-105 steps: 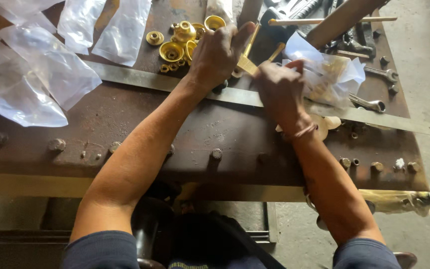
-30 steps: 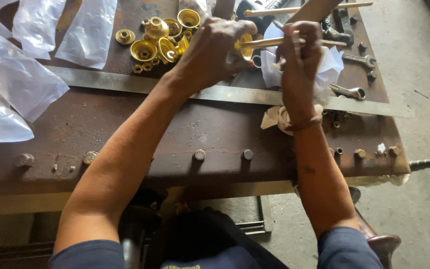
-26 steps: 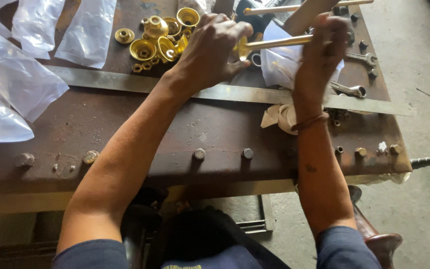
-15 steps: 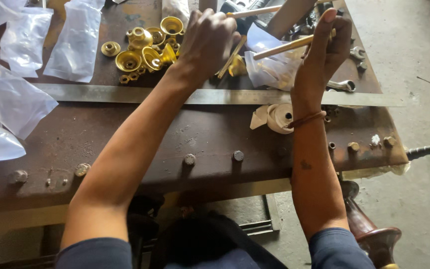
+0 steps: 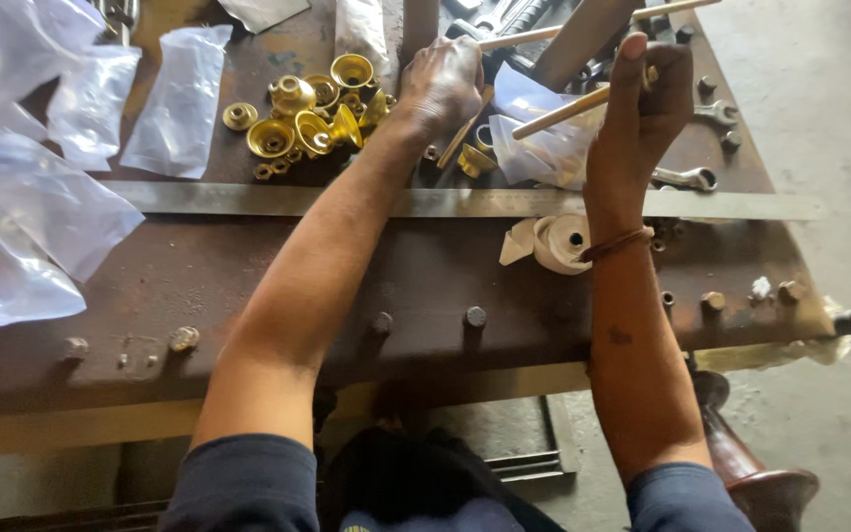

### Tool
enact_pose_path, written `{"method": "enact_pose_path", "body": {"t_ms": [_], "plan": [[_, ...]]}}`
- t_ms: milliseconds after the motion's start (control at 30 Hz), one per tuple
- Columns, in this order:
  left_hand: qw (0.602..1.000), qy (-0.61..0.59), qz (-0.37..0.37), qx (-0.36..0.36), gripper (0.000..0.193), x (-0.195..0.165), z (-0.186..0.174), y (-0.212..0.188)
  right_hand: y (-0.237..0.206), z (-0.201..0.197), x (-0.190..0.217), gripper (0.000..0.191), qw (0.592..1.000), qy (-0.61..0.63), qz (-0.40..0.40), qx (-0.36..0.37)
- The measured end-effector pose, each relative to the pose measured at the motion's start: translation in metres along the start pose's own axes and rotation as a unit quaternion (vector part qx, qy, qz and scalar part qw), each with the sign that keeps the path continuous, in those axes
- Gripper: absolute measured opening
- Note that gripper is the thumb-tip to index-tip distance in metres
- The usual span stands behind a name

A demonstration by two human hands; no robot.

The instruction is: The person unpacks brass fittings and hardware from plastic bags on a workbench and screws the fittings onto brass rods by hand. They then carry the assembled rods to metal box frames on the floor and insert the brass rods into holes in the frames, fitting the parts into the enclosures.

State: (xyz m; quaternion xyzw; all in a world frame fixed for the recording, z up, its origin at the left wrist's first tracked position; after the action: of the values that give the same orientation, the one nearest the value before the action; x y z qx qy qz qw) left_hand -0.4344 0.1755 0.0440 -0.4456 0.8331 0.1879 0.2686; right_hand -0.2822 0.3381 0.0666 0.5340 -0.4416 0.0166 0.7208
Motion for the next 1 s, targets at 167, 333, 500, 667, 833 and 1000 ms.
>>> {"method": "enact_pose_path", "body": {"t_ms": [167,333,500,667,833,1000], "plan": [[0.999,0.032,0.020,0.038,0.034,-0.007,0.006,-0.015,-0.001,0.000,-0.003,0.034,1.000,0.002,-0.003,-0.003],[0.999,0.031,0.038,0.011,0.039,-0.010,0.009,-0.010,-0.002,0.003,0.002,0.037,1.000,-0.021,-0.013,0.002],[0.998,-0.049,0.039,0.002,0.033,-0.007,-0.013,-0.008,-0.002,0.000,-0.001,0.038,1.000,-0.019,-0.004,-0.015],[0.992,-0.046,0.095,-0.073,0.037,0.017,-0.033,-0.009,0.001,-0.009,-0.019,0.031,0.999,0.018,-0.009,-0.025],[0.972,0.137,0.141,-0.130,0.059,0.036,-0.007,-0.006,-0.001,-0.006,-0.023,0.021,0.994,-0.060,-0.062,-0.066],[0.965,0.115,0.166,-0.165,0.053,0.039,-0.007,-0.010,-0.043,0.003,0.039,0.017,0.996,-0.070,-0.026,-0.057]]}}
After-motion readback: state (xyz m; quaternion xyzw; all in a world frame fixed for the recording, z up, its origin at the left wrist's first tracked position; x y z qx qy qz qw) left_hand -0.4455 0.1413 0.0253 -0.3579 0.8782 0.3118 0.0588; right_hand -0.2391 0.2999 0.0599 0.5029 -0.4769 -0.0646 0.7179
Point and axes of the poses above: each hand's wrist, its own y-axis towards the middle knuckle, its own z-axis out of the palm, x = y × z, the point moved 4 cm from there along y, towards the middle knuckle, and after that the axes turned 5 degrees about -y, right-handed, at the moved point
